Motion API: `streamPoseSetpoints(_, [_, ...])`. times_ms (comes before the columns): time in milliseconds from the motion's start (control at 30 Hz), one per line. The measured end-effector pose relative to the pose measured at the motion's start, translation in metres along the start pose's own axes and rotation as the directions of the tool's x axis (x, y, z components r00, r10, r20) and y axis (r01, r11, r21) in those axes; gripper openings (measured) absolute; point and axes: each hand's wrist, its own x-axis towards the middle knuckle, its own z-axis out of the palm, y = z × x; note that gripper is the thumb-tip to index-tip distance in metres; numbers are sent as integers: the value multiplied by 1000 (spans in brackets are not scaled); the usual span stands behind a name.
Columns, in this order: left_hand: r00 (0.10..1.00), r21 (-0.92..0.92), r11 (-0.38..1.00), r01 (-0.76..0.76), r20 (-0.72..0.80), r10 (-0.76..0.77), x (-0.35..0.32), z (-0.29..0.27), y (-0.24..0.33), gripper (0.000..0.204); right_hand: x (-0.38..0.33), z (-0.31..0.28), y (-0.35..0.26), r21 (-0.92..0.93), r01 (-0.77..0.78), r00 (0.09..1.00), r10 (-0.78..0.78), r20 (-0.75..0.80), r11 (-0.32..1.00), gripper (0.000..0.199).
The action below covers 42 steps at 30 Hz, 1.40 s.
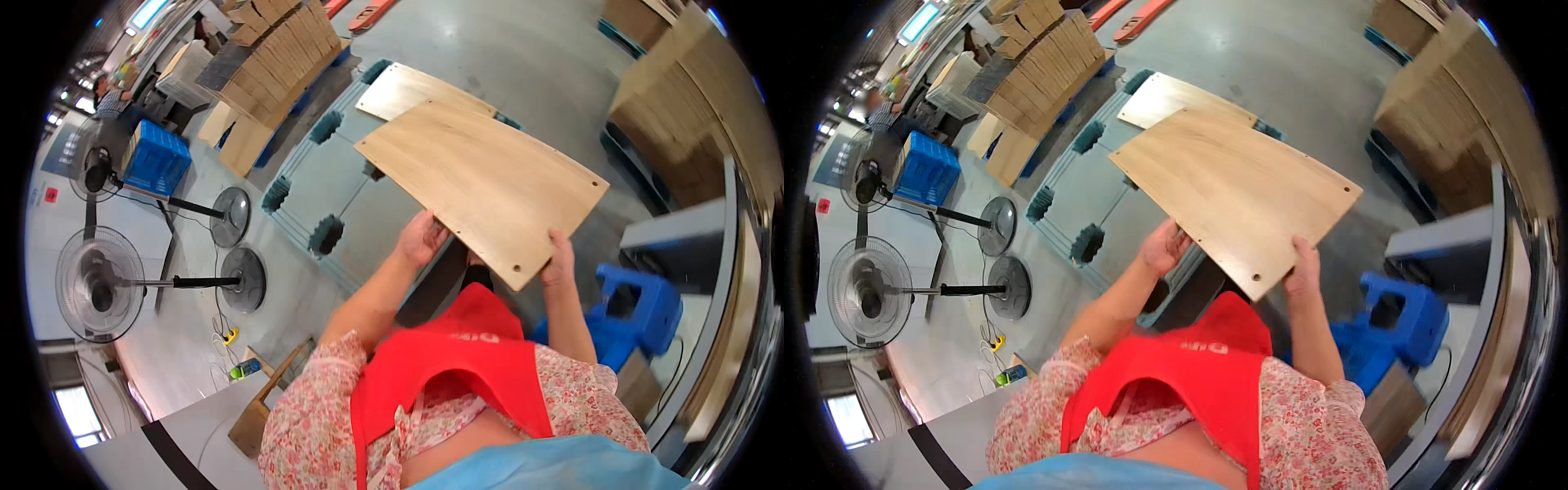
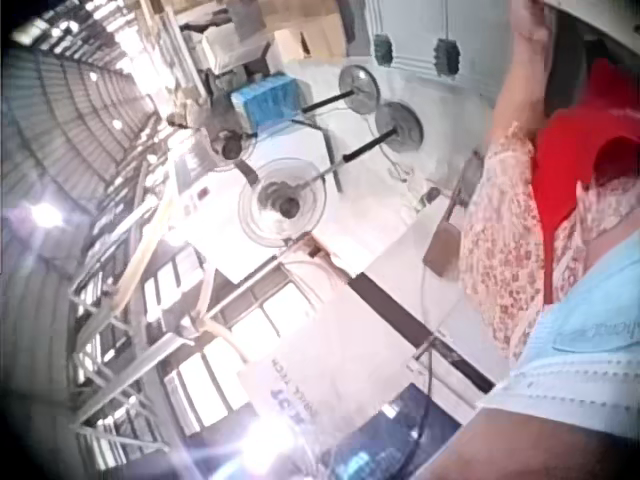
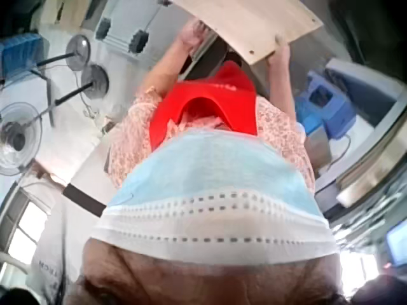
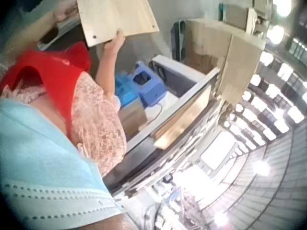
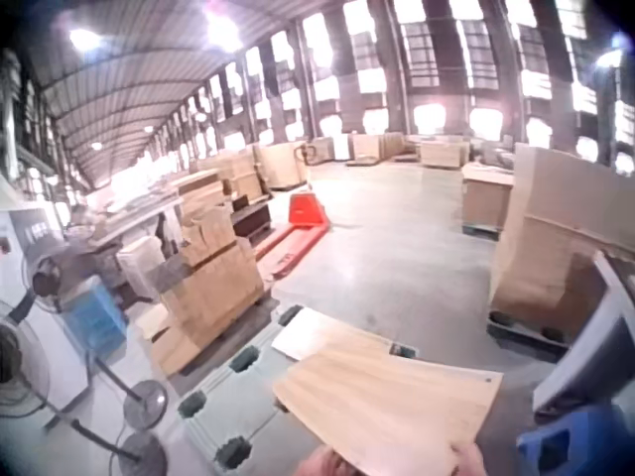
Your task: The person takes wooden boards from a stack, places them onto a machine for processing, and then moves the processed boards onto a pallet.
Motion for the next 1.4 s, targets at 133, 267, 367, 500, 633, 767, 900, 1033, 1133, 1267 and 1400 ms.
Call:
streamPoseSetpoints(133, [982,150,988,24,-188,5,40,34,24,52,150,62,11,-73,-5,996,-1,-85,997,38])
streamPoseSetpoints(267, [910,326,944,48,-404,93,28,32,52,54,298,80,31,-105,-14,999,9,-44,994,30])
streamPoseSetpoints(367, [715,286,949,136,-691,106,-18,-10,34,43,380,67,59,-227,-102,995,100,-21,969,30])
streamPoseSetpoints(500, [472,151,912,381,-880,-52,-105,-41,-30,43,453,14,90,-194,-224,974,217,-59,955,36])
streamPoseSetpoints(633, [297,-35,809,586,-920,-255,-129,-5,-58,46,496,8,123,-247,-168,975,124,-185,954,48])
streamPoseSetpoints(767, [342,14,766,643,-900,-270,-125,14,-63,49,520,8,138,-701,-193,967,14,-253,686,53])
streamPoseSetpoints(900, [408,148,768,623,-899,-157,-115,1,-47,48,481,-20,125,-865,-27,955,270,127,500,65])
streamPoseSetpoints(1033, [536,275,763,585,-837,-109,-97,-18,-38,43,405,-54,50,-992,61,975,208,83,110,72])
streamPoseSetpoints(1133, [680,413,711,569,-723,-125,-69,-71,-26,41,350,-118,-53,-966,102,992,-54,118,-238,66])
streamPoseSetpoints(1267, [824,711,484,510,-565,-37,-10,-66,-2,43,209,-111,-234,-727,-234,851,-498,168,-645,54])
streamPoseSetpoints(1400, [923,856,360,372,-381,-48,38,-31,13,47,40,-114,-336,-452,-649,558,-786,265,-612,54])
